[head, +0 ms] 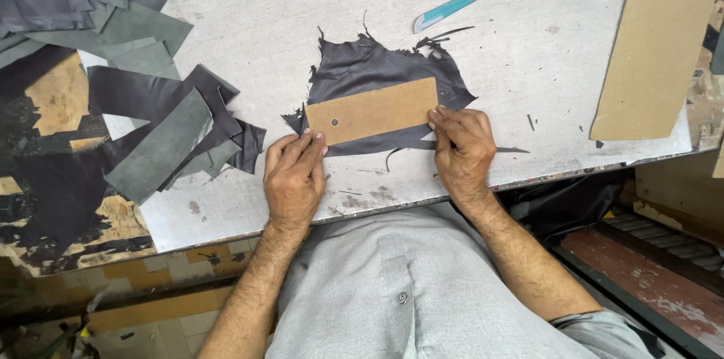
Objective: The person cuts dark leather pieces using a utility knife and cardboard templates on a workbench. They repeatedly place templates on leather, cut around them, and stack the cut pieces while discarding offcuts.
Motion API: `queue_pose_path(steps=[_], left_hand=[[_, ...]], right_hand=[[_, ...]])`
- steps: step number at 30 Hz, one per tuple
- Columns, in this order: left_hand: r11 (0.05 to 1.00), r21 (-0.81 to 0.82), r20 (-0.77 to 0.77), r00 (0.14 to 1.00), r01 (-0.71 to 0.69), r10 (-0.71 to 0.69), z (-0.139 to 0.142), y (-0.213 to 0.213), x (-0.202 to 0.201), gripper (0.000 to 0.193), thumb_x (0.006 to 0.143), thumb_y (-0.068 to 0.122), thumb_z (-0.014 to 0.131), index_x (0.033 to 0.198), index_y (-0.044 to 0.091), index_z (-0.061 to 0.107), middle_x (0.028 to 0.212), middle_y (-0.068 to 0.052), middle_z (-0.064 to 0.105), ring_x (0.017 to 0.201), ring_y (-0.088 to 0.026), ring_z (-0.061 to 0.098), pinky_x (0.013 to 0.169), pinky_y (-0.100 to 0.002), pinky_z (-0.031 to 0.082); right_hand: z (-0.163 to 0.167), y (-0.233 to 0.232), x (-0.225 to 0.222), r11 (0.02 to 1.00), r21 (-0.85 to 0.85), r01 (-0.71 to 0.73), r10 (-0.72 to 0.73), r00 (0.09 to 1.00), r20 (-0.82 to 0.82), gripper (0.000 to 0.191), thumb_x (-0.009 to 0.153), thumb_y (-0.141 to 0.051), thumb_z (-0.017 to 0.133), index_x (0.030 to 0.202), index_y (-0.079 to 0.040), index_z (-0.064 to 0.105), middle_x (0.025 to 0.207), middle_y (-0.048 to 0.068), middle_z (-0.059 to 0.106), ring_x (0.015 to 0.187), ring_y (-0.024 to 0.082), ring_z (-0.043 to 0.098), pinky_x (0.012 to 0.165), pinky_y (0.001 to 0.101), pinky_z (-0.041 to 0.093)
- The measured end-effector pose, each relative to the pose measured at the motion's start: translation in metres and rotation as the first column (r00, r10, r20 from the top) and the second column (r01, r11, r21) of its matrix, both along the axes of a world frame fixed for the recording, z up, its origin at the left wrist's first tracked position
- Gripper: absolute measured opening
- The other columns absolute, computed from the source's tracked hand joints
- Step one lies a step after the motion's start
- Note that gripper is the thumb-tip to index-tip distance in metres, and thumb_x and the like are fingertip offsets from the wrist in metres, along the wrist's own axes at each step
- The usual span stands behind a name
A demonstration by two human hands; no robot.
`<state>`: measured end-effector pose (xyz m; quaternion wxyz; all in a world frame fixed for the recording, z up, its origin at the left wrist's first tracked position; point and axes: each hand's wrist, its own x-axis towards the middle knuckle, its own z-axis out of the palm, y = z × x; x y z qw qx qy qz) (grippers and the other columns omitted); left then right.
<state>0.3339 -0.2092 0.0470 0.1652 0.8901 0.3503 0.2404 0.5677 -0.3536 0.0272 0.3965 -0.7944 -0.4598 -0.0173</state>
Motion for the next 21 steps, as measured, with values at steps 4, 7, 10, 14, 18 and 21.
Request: queue_pose_path(steps=[4, 7, 10, 14, 18, 21], left_hand=[[1.0, -0.016, -0.014, 1.0, 0.0, 0.0, 0.007, 0.0, -0.004, 0.019, 0.096, 0.011, 0.077, 0.114, 0.006, 0.079, 0.113, -0.01, 0.075, 0.11, -0.024, 0.065, 0.093, -0.033, 0.058], [0.999, -0.037, -0.07, 0.997, -0.015, 0.012, 0.018, 0.0, -0.003, 0.02, 0.091, 0.012, 0.078, 0.11, 0.006, 0.078, 0.113, -0.011, 0.074, 0.109, -0.029, 0.063, 0.092, -0.035, 0.056], [0.996, 0.045, -0.006, 0.997, 0.081, -0.081, 0.021, -0.007, 0.012, 0.025, 0.093, 0.017, 0.08, 0.116, 0.006, 0.076, 0.118, -0.012, 0.071, 0.111, -0.026, 0.062, 0.099, -0.04, 0.054], [0.993, 0.057, -0.234, 0.968, 0.101, -0.085, 0.011, -0.03, 0.044, 0.05, 0.08, 0.003, 0.068, 0.129, 0.011, 0.072, 0.136, -0.027, 0.064, 0.128, -0.041, 0.056, 0.109, -0.045, 0.046], [0.998, -0.044, -0.256, 0.966, 0.034, -0.044, 0.003, -0.036, 0.053, 0.043, 0.089, 0.007, 0.068, 0.132, 0.005, 0.067, 0.142, -0.03, 0.058, 0.135, -0.047, 0.052, 0.111, -0.043, 0.05], [0.997, -0.08, -0.225, 0.974, -0.012, -0.006, 0.003, -0.036, 0.067, 0.038, 0.093, 0.009, 0.068, 0.13, 0.003, 0.068, 0.142, -0.03, 0.057, 0.136, -0.049, 0.051, 0.106, -0.044, 0.053]], right_hand=[[0.002, -0.001, -0.005, 1.0, -0.007, 0.01, -0.01, 1.0, -0.001, 0.006, 0.095, 0.0, 0.079, 0.1, -0.002, 0.078, 0.104, 0.008, 0.076, 0.099, 0.021, 0.067, 0.084, 0.032, 0.058], [0.019, 0.008, 0.012, 1.0, 0.007, -0.025, 0.026, 0.996, -0.087, 0.013, 0.093, 0.006, 0.072, 0.101, -0.004, 0.077, 0.106, 0.01, 0.076, 0.106, 0.02, 0.07, 0.09, 0.029, 0.061], [0.041, 0.039, 0.065, 0.982, 0.04, -0.186, 0.166, 0.941, 0.295, 0.036, 0.095, 0.016, 0.064, 0.123, -0.003, 0.076, 0.122, 0.017, 0.075, 0.121, 0.026, 0.068, 0.103, 0.0346, 0.06], [0.054, 0.088, 0.123, 0.902, -0.293, -0.318, 0.433, 0.671, 0.603, 0.038, 0.083, -0.017, 0.077, 0.119, -0.004, 0.075, 0.119, 0.013, 0.075, 0.119, 0.031, 0.065, 0.095, 0.0435, 0.059], [0.064, 0.113, 0.138, 0.775, -0.502, -0.383, 0.577, 0.754, 0.314, 0.018, 0.111, -0.005, 0.068, 0.127, -0.005, 0.076, 0.116, 0.011, 0.074, 0.116, 0.024, 0.069, 0.097, 0.0377, 0.061], [0.076, 0.119, 0.149, 0.772, -0.433, -0.465, 0.635, 0.594, 0.495, 0.01, 0.1, 0.003, 0.074, 0.102, -0.007, 0.079, 0.1, 0.007, 0.078, 0.1, 0.024, 0.072, 0.082, 0.0418, 0.061]])
